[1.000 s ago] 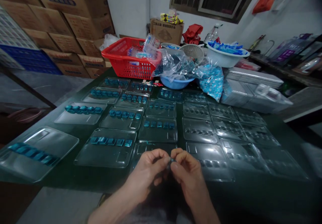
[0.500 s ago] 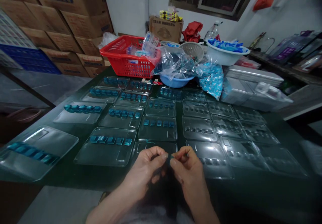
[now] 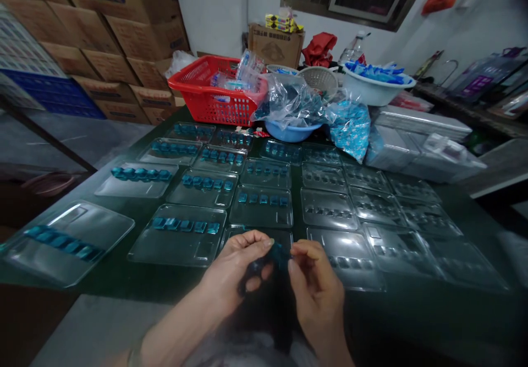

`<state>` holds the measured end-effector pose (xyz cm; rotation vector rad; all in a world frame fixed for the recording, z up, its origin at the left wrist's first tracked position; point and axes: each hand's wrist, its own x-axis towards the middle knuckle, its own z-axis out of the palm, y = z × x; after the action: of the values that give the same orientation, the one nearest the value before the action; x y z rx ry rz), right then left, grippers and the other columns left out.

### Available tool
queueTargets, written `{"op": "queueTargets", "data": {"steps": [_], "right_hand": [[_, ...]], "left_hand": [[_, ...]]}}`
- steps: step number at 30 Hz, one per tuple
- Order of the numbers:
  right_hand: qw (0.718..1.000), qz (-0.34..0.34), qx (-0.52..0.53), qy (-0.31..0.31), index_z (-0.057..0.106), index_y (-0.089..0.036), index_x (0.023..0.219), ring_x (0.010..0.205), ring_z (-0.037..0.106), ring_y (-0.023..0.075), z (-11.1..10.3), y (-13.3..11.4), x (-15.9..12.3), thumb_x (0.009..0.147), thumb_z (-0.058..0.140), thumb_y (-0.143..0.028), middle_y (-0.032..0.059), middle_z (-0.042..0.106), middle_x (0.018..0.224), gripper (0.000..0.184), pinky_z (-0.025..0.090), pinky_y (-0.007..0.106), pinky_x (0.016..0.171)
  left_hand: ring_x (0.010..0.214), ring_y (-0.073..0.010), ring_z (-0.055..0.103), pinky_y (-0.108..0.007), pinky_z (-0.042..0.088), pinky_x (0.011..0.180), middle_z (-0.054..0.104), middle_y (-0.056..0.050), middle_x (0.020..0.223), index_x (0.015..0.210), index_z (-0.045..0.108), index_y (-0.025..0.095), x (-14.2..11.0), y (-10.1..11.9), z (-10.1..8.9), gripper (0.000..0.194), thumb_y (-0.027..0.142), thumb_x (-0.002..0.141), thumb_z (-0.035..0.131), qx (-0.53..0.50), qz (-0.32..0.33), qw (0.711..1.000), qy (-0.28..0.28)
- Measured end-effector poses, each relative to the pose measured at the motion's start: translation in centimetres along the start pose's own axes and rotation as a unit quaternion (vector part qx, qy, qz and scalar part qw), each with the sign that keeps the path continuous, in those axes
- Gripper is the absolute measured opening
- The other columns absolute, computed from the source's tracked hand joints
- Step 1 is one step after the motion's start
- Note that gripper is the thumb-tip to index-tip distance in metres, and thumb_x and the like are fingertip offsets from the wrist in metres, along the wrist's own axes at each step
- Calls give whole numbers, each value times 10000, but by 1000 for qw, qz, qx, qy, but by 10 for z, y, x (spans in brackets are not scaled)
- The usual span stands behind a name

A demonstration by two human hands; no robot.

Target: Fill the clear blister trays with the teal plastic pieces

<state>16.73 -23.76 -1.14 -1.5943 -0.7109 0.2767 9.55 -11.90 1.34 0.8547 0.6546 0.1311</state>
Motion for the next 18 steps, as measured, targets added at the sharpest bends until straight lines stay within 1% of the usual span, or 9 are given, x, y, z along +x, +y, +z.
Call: {"op": "queueTargets", "data": {"steps": [1,3,5,7,11,13,16,18], "right_hand": [[1000,-20,-17,-9,532,-212,953,677,510,133,-1,-2,0,763,509,-171,46,514,903,196,422,258,600],[996,-53,-49,-51,556,-219,957,630,502,125,-3,-5,2,750,529,-156,42,518,880,218,420,251,560],[990,-73,-73,-92,577,-217,940,667,517,138,-4,-5,5,758,520,-140,43,526,855,206,429,254,576],[986,-80,-91,-113,584,-208,914,719,527,152,-4,-3,7,776,491,-131,48,532,832,183,437,262,607],[980,-88,-120,-131,562,-186,874,655,518,138,-6,-3,9,779,483,-158,35,526,777,126,429,257,569],[980,-83,-133,-126,551,-186,854,628,510,130,-10,-4,11,778,486,-175,20,520,749,100,419,249,550],[979,-64,-158,-116,540,-193,855,633,508,122,-19,-3,14,784,483,-181,8,519,751,92,410,237,550],[972,-58,-182,-139,538,-198,867,628,504,115,-23,-1,16,787,476,-174,3,518,764,104,403,232,552]], "left_hand": [[393,-38,387,-126,167,302,458,35,484,675,526,153,1,-1,0,137,273,701,587,7,1,1000,9],[398,-39,400,-124,182,305,470,35,498,672,527,153,3,-4,-1,144,276,690,598,17,6,999,26],[410,-43,421,-123,197,307,478,35,516,666,531,152,3,-7,-2,150,278,677,610,23,12,999,31],[414,-47,430,-122,199,307,477,34,511,665,540,148,2,-9,-3,155,287,675,609,29,10,999,18],[412,-50,436,-128,182,304,486,25,537,708,557,142,1,-7,-7,145,280,686,596,26,-8,1000,-3],[424,-49,436,-133,181,307,511,8,599,748,559,140,1,-3,-11,131,260,702,581,13,-8,1000,-11],[474,-54,445,-138,189,315,534,-26,743,788,553,142,-1,6,-21,122,250,731,549,-18,15,1000,-11],[500,-56,442,-137,192,321,514,-26,776,791,548,144,-2,12,-30,117,251,746,533,-47,29,998,-3]]}}
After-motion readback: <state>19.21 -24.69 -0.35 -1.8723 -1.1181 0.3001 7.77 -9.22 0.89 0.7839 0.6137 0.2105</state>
